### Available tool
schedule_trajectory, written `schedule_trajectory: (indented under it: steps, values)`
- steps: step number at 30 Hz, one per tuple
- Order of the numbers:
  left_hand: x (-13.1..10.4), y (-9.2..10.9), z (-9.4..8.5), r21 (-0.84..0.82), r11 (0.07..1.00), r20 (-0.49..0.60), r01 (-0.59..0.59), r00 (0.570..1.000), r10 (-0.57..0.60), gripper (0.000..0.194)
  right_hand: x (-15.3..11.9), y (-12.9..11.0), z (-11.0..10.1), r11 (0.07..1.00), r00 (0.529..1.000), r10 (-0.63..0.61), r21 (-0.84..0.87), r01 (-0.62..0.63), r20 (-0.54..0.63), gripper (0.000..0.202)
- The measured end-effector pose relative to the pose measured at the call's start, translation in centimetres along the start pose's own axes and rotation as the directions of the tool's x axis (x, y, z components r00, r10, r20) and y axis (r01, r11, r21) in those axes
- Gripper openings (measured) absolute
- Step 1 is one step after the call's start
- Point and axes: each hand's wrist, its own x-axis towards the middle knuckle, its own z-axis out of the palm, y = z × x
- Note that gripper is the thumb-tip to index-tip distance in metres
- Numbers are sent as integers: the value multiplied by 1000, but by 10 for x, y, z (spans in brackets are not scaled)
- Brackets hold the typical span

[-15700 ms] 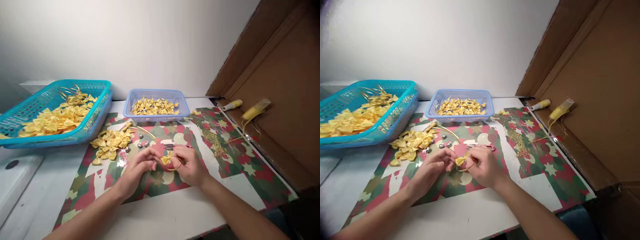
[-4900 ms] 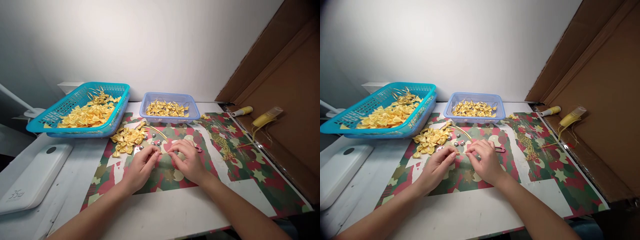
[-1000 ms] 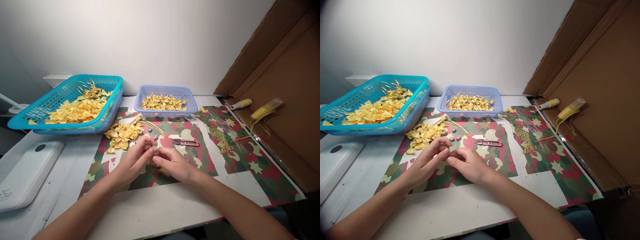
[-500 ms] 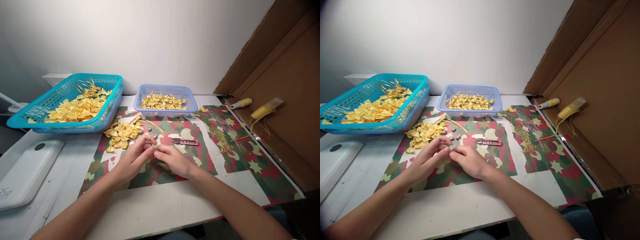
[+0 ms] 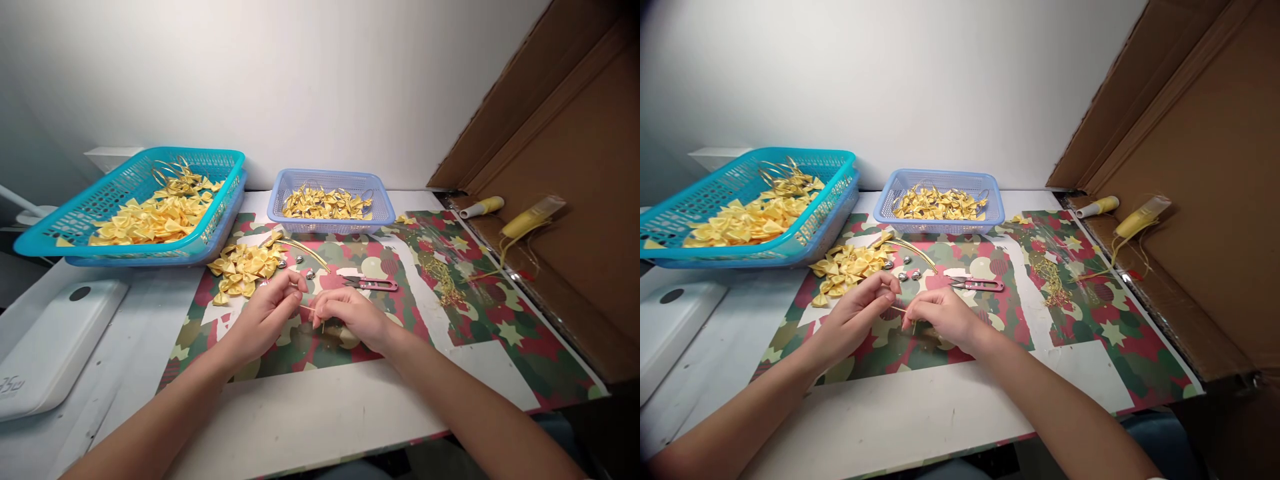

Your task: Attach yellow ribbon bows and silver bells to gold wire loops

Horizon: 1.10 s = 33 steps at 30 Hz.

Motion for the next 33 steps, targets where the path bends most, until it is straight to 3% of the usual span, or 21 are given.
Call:
schedule_trajectory:
  steps: [10, 33]
  values:
    - [3, -8, -3, 53, 998, -135, 37, 990, -29, 9, 0, 2, -1, 1000, 1000, -22, -10, 22, -4, 21]
    - [3, -6, -4, 168, 981, -190, 99, 980, -66, 12, -3, 1, -2, 1000, 999, 12, 3, -12, -33, 23]
